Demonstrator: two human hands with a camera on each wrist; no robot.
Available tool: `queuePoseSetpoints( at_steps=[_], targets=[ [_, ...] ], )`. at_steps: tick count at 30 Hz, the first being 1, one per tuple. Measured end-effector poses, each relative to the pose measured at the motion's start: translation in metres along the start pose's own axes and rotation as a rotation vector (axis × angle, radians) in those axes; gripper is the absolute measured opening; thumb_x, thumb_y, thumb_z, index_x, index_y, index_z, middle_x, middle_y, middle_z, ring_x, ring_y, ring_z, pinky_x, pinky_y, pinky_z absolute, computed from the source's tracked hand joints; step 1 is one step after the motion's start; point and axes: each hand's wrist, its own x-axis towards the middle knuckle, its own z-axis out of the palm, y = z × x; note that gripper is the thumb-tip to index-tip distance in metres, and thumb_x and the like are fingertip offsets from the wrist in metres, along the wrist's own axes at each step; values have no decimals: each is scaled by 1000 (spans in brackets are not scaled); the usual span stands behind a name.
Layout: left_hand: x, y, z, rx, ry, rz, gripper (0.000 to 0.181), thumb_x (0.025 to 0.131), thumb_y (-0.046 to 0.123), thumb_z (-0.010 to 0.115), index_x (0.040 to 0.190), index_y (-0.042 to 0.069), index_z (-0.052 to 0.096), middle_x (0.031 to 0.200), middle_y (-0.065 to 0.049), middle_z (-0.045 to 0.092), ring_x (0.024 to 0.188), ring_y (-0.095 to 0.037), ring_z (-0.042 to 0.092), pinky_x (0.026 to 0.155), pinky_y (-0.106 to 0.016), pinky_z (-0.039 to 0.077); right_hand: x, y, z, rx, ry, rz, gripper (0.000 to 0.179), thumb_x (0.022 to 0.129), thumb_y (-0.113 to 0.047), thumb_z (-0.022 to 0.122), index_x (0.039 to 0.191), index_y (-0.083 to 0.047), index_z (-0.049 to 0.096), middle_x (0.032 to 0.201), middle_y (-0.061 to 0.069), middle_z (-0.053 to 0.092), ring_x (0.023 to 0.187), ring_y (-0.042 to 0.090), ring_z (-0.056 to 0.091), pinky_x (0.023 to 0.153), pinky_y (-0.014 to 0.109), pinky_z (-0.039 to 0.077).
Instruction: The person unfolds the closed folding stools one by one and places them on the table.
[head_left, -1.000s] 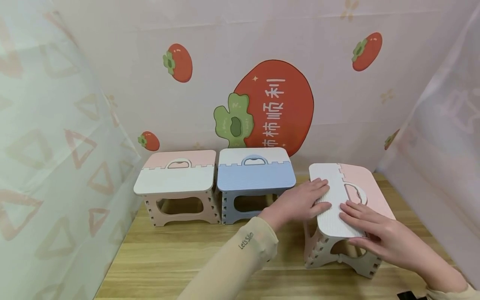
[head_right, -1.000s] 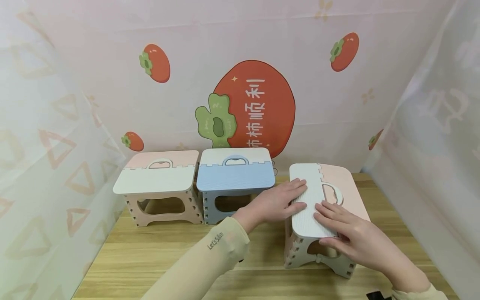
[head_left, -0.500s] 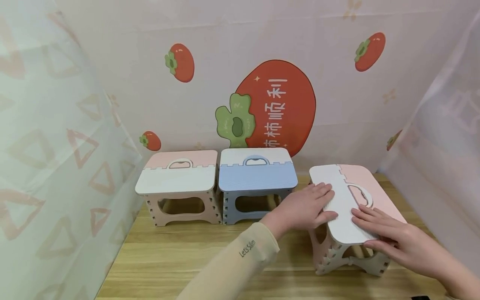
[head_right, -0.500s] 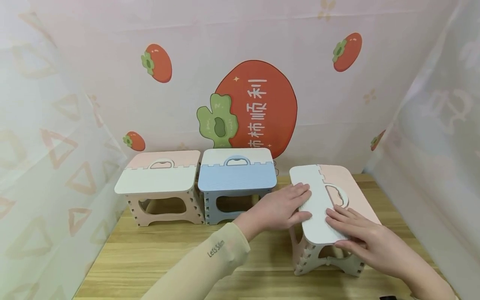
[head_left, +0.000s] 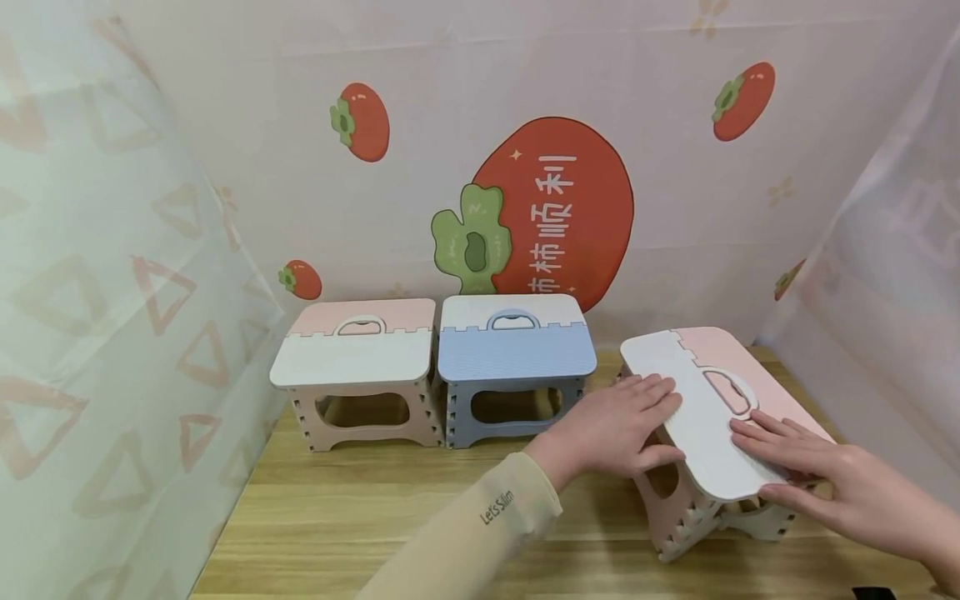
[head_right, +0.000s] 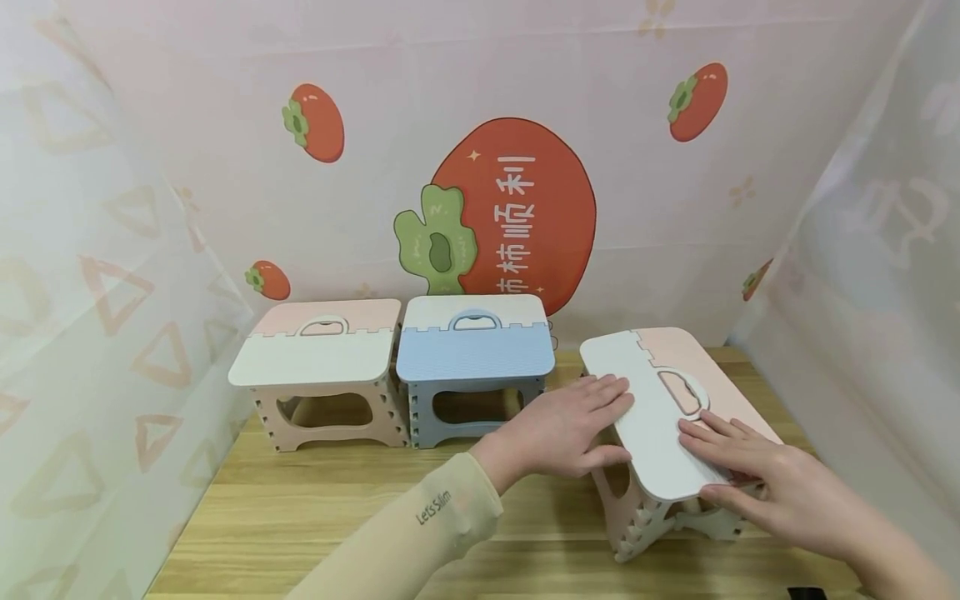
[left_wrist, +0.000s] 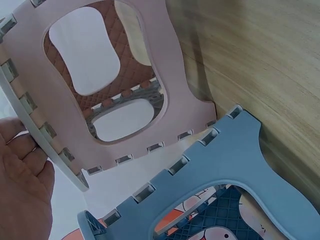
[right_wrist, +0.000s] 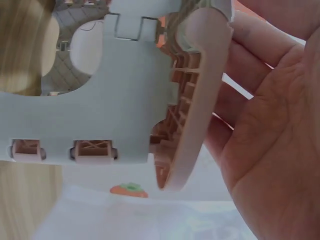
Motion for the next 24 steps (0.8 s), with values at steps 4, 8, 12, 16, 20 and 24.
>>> queuePoseSetpoints(
  at_steps=[4,8,12,16,20,24],
  targets=[
    [0,2,0,25,36,9,75,103,67,37,160,19,34,165,0,34,154,-15,27,126,-27,17,-1,0,-1,3,-5,36,73,72,-13,90,141,-21,65,151,-13,54,148,-6,28,110,0,19],
    [1,6,-1,60,86,3,74,101,68,39,157,19,41,161,0,42,150,-15,35,125,-28,23,-1,-2,1,-23,17,39,74,70,-17,92,139,-22,66,150,-17,52,147,-9,28,113,1,17],
    [2,12,-2,91,135,-15,73,100,70,40,151,19,49,155,2,50,146,-13,43,123,-28,29,-2,-4,4,-62,41,48,78,67,-23,93,140,-23,65,152,-22,47,146,-11,25,113,1,15],
    [3,19,-2,131,180,-32,71,99,72,40,145,19,54,150,2,55,141,-11,47,121,-27,32,-4,-7,7,-104,59,63,81,66,-32,94,140,-21,65,153,-19,45,146,-13,21,112,0,11],
    [3,26,-1,193,277,-40,70,98,73,42,138,18,61,142,2,62,134,-10,55,117,-27,39,-2,-13,11,-163,58,79,83,64,-45,92,137,-12,67,146,8,58,146,-16,13,113,1,5],
    [5,31,2,238,352,-56,69,97,74,43,132,18,66,135,3,67,127,-10,61,113,-26,44,0,-19,13,-218,33,108,85,64,-52,90,133,-6,69,136,21,64,144,-18,4,112,1,0]
  ],
)
